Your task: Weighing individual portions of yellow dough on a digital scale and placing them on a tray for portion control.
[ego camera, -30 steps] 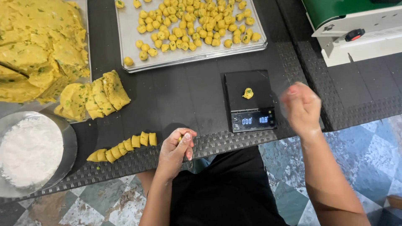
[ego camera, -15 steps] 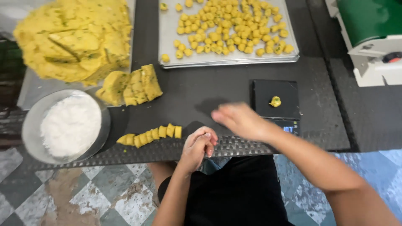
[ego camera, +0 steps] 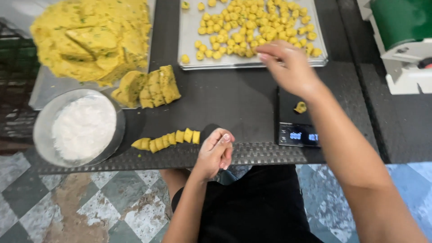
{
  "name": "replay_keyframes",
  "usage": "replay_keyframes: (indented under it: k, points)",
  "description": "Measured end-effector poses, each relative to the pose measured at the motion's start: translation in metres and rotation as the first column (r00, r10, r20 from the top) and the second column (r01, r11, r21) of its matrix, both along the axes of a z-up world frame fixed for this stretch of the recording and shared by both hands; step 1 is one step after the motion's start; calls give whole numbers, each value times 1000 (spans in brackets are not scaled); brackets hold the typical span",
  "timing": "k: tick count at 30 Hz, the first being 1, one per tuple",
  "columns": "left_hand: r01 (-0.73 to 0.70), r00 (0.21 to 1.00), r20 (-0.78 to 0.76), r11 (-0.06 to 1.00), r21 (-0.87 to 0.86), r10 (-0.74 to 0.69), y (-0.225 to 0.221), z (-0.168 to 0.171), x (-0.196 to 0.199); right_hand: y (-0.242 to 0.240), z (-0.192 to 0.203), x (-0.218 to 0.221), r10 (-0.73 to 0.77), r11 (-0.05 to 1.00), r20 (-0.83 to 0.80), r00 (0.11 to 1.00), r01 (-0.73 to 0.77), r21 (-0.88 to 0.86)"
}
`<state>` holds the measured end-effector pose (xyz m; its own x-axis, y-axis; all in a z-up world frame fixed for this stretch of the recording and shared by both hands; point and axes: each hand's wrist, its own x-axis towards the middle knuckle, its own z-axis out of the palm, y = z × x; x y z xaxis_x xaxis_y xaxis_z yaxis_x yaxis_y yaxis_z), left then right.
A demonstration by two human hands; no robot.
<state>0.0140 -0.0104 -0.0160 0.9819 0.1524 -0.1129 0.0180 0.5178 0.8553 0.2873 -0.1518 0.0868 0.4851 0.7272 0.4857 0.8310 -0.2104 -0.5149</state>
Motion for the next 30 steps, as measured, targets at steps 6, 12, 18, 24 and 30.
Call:
replay_keyframes:
  k: [6, 12, 18, 24, 30]
  points:
    - [-95, 995, -20, 995, 34, 95, -2, -20, 7, -118, 10, -34, -145, 865, 134, 980, 192, -463]
    - [-48, 998, -31, 948, 316, 61, -14, 12, 18, -128, -74, -37, -110, 893, 400, 910, 267, -362]
    - [-149, 981, -64, 922, 357, 183, -36, 15, 38, -72, -56, -118, -53, 998, -15, 998, 54, 30]
    - [-247, 949, -134, 935, 253, 286, -39, 48, 38, -63, -33, -131, 162, 970, -387, 908, -75, 232]
    - [-254, 960, -23, 908, 333, 278, -45, 56, 27, -69, -44, -129, 302, 929, -692, 655, -39, 368]
